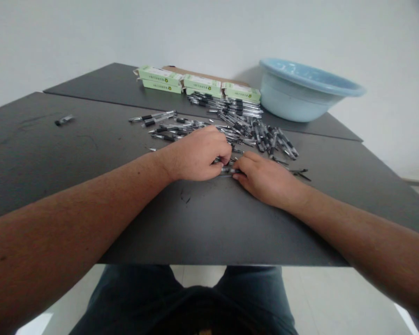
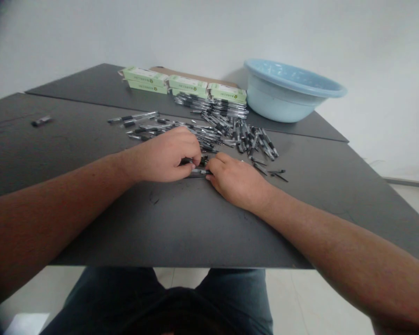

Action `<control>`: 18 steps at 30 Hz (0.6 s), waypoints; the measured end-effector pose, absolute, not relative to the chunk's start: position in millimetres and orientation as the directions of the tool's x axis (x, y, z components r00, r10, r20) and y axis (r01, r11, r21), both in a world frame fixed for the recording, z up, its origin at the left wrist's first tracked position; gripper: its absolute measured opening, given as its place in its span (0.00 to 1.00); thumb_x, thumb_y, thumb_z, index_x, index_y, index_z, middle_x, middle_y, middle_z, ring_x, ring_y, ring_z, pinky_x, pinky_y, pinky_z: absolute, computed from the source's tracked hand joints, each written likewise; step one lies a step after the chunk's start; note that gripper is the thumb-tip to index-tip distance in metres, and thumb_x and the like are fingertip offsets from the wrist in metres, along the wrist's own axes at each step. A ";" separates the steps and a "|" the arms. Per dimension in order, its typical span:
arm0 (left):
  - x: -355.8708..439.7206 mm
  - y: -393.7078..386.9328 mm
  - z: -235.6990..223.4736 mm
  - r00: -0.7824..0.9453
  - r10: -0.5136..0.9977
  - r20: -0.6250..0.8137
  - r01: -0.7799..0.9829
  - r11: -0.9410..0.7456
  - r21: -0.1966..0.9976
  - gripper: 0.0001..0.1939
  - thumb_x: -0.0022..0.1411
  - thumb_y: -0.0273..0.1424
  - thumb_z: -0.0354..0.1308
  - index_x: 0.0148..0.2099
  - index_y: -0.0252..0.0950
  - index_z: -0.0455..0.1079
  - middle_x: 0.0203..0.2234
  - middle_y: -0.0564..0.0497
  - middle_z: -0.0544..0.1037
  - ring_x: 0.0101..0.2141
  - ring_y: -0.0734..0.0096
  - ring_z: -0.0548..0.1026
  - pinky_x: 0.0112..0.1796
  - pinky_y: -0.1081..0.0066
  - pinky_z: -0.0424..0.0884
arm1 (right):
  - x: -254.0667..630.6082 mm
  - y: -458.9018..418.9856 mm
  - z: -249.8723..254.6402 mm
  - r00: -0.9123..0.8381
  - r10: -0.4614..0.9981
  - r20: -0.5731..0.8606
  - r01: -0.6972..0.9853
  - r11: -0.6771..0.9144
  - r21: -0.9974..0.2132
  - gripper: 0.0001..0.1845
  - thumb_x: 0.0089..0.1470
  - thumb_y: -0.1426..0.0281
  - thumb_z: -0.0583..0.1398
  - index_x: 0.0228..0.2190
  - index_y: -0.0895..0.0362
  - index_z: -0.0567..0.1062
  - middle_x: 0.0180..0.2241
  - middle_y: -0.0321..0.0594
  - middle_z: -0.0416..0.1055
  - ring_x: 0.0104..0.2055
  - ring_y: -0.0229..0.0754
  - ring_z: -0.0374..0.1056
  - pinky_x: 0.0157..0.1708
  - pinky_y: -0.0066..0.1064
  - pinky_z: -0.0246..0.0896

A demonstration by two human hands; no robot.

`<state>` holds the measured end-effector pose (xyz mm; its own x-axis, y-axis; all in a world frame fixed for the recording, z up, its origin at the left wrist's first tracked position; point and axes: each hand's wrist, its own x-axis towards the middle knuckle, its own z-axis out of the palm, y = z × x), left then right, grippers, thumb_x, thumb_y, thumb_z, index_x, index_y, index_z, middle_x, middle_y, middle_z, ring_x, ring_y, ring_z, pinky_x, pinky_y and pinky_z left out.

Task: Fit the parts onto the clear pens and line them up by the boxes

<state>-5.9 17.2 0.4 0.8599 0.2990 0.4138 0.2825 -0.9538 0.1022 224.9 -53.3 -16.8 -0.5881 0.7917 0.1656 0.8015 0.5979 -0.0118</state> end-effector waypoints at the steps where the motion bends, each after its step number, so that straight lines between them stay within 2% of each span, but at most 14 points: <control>1: -5.4 15.5 1.8 0.856 0.298 0.423 0.282 -0.954 0.101 0.09 0.59 0.25 0.56 0.35 0.38 0.77 0.31 0.48 0.80 0.37 0.60 0.74 0.48 0.59 0.67 | 226.0 -54.6 -15.8 -0.584 0.793 0.171 0.805 0.593 0.001 0.07 0.68 0.68 0.58 0.43 0.57 0.74 0.42 0.48 0.72 0.42 0.51 0.72 0.42 0.41 0.69; 6: -2.5 6.5 4.9 0.858 0.299 0.417 0.278 -0.954 0.111 0.10 0.64 0.26 0.55 0.36 0.37 0.78 0.29 0.49 0.80 0.34 0.62 0.74 0.44 0.61 0.68 | 231.2 -60.0 -7.0 -0.562 0.785 0.260 0.821 0.568 0.059 0.06 0.67 0.70 0.59 0.45 0.55 0.73 0.44 0.47 0.71 0.41 0.51 0.72 0.41 0.40 0.69; 12: 0.9 0.4 3.0 0.846 0.372 0.381 0.327 -0.928 0.180 0.08 0.65 0.33 0.60 0.35 0.38 0.78 0.28 0.50 0.80 0.32 0.63 0.76 0.36 0.65 0.67 | 231.3 -62.2 -2.6 -0.579 0.748 0.325 0.805 0.588 0.079 0.07 0.66 0.72 0.59 0.46 0.54 0.72 0.44 0.48 0.72 0.44 0.53 0.72 0.43 0.40 0.69; 15: 2.0 -1.5 3.2 0.837 0.400 0.373 0.339 -0.915 0.219 0.10 0.67 0.35 0.60 0.34 0.37 0.77 0.28 0.50 0.80 0.31 0.66 0.76 0.33 0.67 0.64 | 230.2 -62.9 -1.4 -0.585 0.725 0.362 0.784 0.621 0.024 0.06 0.66 0.72 0.58 0.45 0.54 0.72 0.44 0.49 0.72 0.45 0.53 0.72 0.45 0.41 0.69; 18: 1.5 -3.1 4.9 0.781 0.464 0.418 0.357 -0.881 0.310 0.09 0.67 0.33 0.59 0.37 0.37 0.78 0.29 0.52 0.81 0.30 0.68 0.77 0.33 0.69 0.65 | 232.9 -62.0 2.2 -0.531 0.719 0.449 0.765 0.635 -0.113 0.08 0.65 0.71 0.59 0.46 0.53 0.71 0.44 0.48 0.74 0.46 0.52 0.72 0.46 0.42 0.69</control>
<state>1.5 -3.1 4.9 0.7811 0.4637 0.4180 0.3572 -0.8811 0.3100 232.9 -62.0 2.2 -0.5307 0.7190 0.4488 0.7646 0.6346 -0.1127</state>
